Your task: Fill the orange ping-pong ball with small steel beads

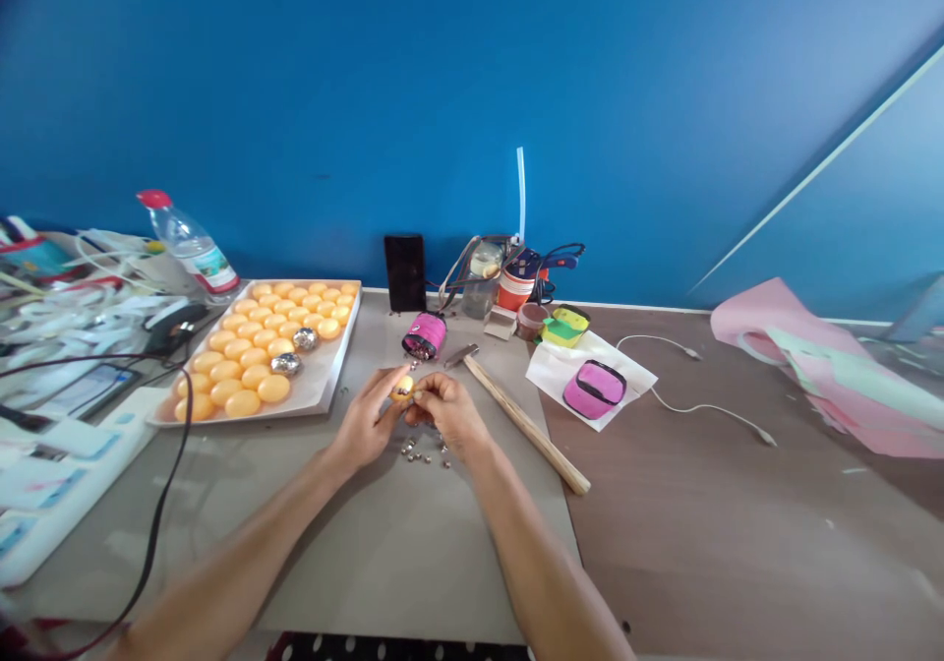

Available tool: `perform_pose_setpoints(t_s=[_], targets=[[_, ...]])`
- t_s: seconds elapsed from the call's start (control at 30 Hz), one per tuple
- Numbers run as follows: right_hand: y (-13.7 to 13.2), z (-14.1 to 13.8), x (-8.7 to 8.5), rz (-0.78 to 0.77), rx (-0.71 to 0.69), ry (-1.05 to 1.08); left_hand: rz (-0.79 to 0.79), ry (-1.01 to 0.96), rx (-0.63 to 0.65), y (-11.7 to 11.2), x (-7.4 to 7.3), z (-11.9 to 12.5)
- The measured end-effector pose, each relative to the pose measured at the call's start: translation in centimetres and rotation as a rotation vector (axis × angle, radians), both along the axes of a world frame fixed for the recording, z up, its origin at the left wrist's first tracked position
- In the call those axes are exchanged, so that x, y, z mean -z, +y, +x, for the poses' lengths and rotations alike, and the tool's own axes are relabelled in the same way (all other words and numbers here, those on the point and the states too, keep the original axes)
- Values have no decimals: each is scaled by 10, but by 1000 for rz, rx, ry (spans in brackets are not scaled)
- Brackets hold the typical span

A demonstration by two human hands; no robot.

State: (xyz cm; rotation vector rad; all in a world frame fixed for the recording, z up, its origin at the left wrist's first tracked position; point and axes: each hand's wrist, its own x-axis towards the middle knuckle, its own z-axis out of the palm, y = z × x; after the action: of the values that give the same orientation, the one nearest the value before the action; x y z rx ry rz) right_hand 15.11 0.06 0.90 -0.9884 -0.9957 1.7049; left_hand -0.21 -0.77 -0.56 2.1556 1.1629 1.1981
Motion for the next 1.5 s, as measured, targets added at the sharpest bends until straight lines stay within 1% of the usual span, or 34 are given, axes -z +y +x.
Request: perform_pose_setpoints(t_s=[0.2, 0.3, 0.43, 0.53, 0.6, 0.73, 0.8, 0.87, 0.97, 1.13, 1.2, 1.27, 1.4, 1.5], targets=[[2, -4, 11, 3, 16, -6, 49, 35, 39, 1, 3, 0], [3, -6, 13, -13, 13, -6, 1, 56, 24, 4, 2, -2], [6, -4, 7, -6, 23, 63, -69, 55, -8, 7, 2, -5], [9, 3, 2, 55, 117, 137, -62, 80, -30, 10, 5, -9], [13, 9, 2, 105, 189, 161, -69, 119, -59, 11, 7, -12], [21, 18, 10, 167, 289, 118, -65, 259, -147, 14, 11, -15], [25, 20, 15, 177, 334, 89, -81, 318, -166, 14, 12, -16], [29, 21, 20, 181, 362, 59, -91, 335, -181, 15, 12, -17], [35, 22, 26, 194, 396, 34, -81, 279, -215, 15, 10, -17], [41, 23, 34, 206, 410, 23, -117, 162, -244, 17, 6, -18], [42, 22, 37, 204, 414, 18, -143, 111, -292, 23, 3, -19], [43, 21, 40, 187, 413, 31, -165, 44, -374, 35, 0, -22], [45, 19, 42, 141, 432, 92, -250, -140, -498, 75, -10, -29], [47, 18, 40, 104, 455, 134, -253, -165, -562, 108, -16, -32]])
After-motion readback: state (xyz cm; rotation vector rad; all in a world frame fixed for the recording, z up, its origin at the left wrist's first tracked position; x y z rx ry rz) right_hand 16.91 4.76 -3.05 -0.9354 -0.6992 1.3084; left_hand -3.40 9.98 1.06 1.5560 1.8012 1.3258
